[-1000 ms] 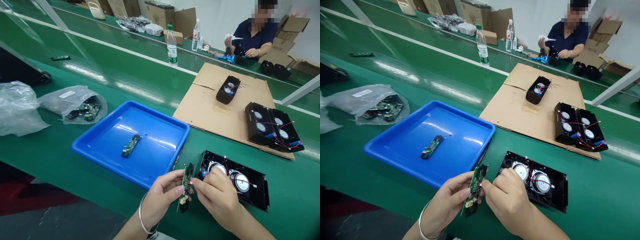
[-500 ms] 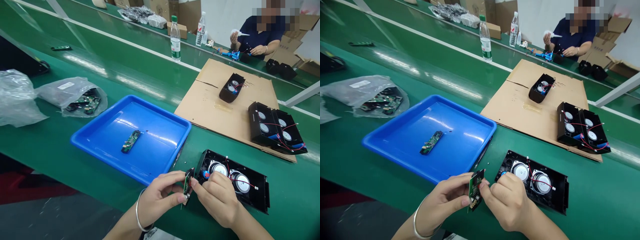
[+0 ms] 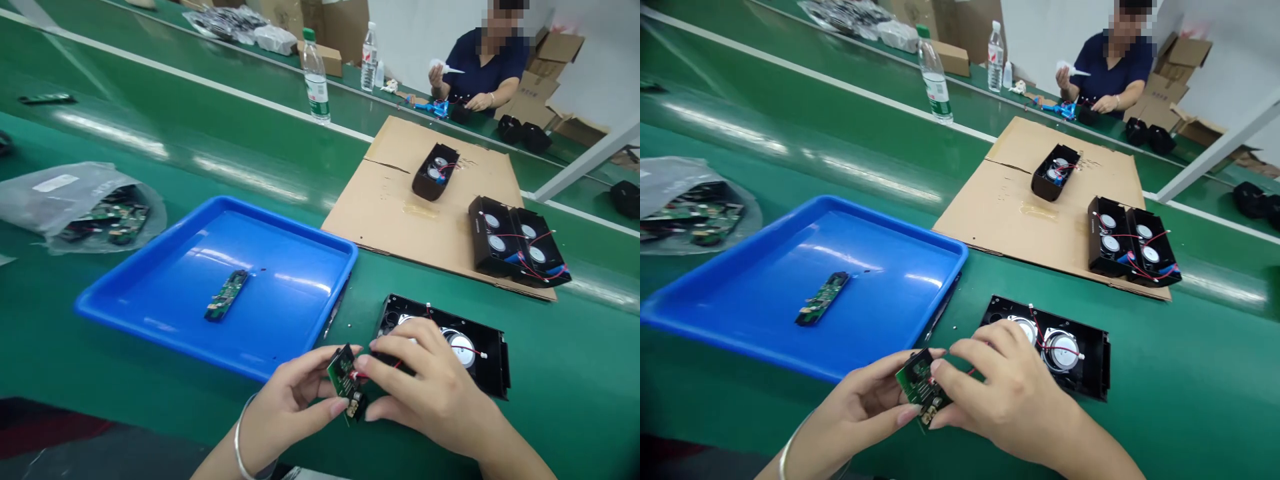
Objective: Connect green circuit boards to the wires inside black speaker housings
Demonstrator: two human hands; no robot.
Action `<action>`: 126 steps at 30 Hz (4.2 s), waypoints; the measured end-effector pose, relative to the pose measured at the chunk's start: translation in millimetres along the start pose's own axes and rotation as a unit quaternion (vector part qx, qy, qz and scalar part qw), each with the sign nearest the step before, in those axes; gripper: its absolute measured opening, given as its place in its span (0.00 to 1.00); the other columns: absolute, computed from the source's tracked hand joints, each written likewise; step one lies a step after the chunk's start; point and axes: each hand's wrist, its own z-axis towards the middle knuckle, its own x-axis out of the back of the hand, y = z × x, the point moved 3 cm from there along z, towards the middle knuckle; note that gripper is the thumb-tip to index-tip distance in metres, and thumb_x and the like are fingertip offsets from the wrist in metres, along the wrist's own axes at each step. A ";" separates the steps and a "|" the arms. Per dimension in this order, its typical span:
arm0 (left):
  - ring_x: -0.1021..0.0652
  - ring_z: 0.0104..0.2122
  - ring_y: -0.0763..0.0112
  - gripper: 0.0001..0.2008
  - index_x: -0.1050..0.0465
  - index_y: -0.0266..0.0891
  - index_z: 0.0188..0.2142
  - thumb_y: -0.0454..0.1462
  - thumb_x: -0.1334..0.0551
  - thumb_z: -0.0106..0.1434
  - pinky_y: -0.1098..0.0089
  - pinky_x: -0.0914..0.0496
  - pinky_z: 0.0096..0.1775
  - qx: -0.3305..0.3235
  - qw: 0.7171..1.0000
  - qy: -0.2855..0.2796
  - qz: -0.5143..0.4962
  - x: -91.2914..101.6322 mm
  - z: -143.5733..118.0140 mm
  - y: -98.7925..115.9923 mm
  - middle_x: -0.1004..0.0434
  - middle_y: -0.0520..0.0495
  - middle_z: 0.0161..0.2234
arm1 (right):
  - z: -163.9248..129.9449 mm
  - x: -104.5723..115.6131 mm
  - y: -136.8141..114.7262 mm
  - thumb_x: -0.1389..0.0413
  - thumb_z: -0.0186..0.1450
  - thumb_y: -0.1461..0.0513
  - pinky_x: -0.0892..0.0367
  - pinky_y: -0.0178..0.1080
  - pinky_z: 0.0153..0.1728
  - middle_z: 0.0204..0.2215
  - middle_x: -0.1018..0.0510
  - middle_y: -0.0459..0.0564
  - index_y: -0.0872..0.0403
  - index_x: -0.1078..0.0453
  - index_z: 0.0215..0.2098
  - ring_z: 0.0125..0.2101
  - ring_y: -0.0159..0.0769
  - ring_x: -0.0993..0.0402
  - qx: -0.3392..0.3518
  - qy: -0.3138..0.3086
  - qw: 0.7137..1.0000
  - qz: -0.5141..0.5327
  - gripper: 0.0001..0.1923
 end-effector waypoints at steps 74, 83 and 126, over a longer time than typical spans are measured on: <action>0.19 0.33 0.68 0.12 0.35 0.42 0.45 0.30 0.48 0.63 0.73 0.25 0.35 -0.305 0.830 -0.021 0.465 -82.9 33.8 -11.7 0.19 0.48 0.35 | -85.7 -5.1 41.9 0.52 0.69 0.61 0.30 0.38 0.33 0.34 0.27 0.51 0.52 0.29 0.44 0.34 0.36 0.30 -0.301 0.015 0.949 0.089 0.11; 0.19 0.25 0.71 0.08 0.34 0.41 0.41 0.34 0.44 0.61 0.76 0.24 0.27 -0.259 0.869 0.060 0.417 -75.2 30.6 -11.0 0.19 0.49 0.32 | -52.6 -8.8 70.4 0.50 0.66 0.67 0.34 0.49 0.35 0.42 0.25 0.56 0.55 0.29 0.48 0.37 0.45 0.37 -0.305 -0.043 0.945 -0.108 0.14; 0.19 0.25 0.71 0.10 0.34 0.43 0.43 0.38 0.43 0.62 0.77 0.24 0.25 -0.201 0.858 0.148 0.448 -87.5 39.0 -31.7 0.19 0.54 0.31 | -95.3 -14.2 28.1 0.50 0.68 0.67 0.49 0.40 0.34 0.27 0.23 0.43 0.54 0.30 0.34 0.28 0.30 0.37 -0.254 0.175 0.945 -0.113 0.08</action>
